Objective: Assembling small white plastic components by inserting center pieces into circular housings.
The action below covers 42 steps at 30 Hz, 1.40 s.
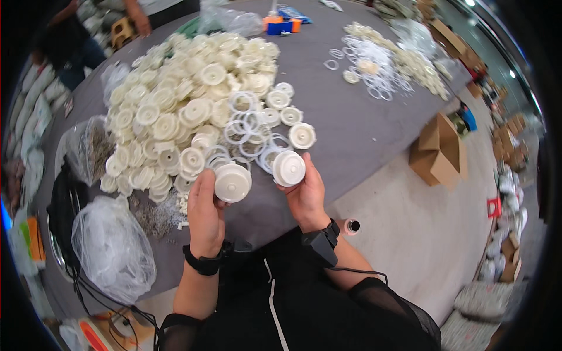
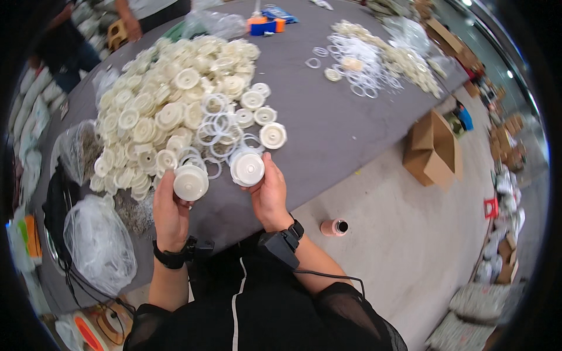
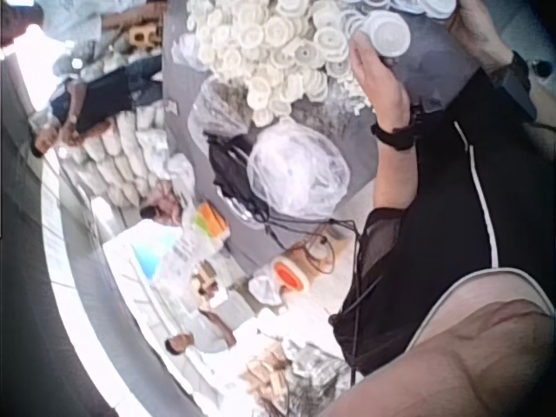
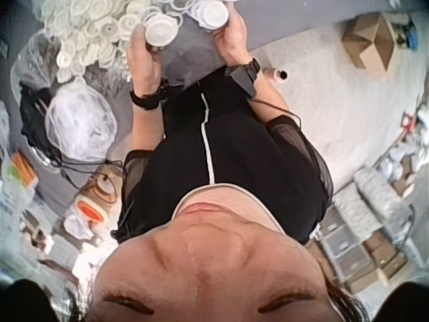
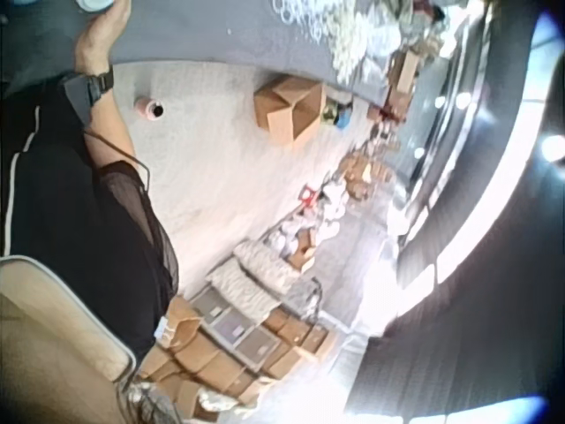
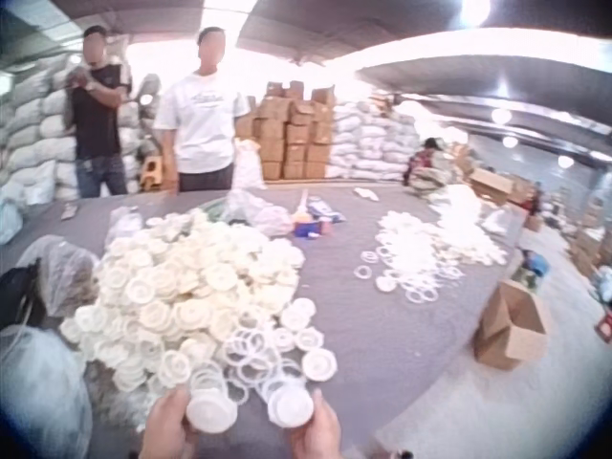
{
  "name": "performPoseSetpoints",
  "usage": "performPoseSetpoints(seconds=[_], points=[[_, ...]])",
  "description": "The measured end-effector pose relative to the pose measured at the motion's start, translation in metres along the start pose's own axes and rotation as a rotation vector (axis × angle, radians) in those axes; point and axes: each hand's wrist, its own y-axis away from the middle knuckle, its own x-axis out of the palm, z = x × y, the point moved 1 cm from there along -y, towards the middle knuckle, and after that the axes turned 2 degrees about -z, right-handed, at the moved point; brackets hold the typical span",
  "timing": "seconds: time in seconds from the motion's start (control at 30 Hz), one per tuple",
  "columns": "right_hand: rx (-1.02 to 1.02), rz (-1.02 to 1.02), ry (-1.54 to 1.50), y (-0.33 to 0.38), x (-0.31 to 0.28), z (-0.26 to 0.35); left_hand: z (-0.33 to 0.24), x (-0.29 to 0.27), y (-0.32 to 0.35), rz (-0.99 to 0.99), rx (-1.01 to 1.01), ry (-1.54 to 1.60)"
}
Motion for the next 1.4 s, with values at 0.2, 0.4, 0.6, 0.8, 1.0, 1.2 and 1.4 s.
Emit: performPoseSetpoints(seconds=[0.2,0.4,0.6,0.8,1.0,1.2,1.4], points=[[0.266,0.053,-0.178,-0.014,0.050,-0.022,-0.005,-0.002,-0.012,-0.026,-0.151,0.372],[0.393,0.357,-0.431,-0.044,0.048,-0.046,-0.005,-0.003,-0.023,-0.051,-0.039,0.452],[0.486,0.397,-0.781,-0.045,0.048,-0.039,-0.009,-0.003,-0.012,-0.009,0.036,0.236],[0.623,0.563,-1.105,-0.049,0.044,-0.048,-0.016,0.001,-0.010,0.073,0.867,-0.815],[0.628,0.470,-1.126,-0.046,0.045,-0.049,-0.016,0.001,-0.011,0.078,0.864,-0.847],[0.604,0.487,-1.107,-0.047,0.043,-0.049,-0.015,0.002,-0.010,0.078,0.861,-0.855],[0.483,0.638,-0.997,-0.046,0.047,-0.051,-0.014,0.003,-0.008,0.054,0.786,-0.727]])
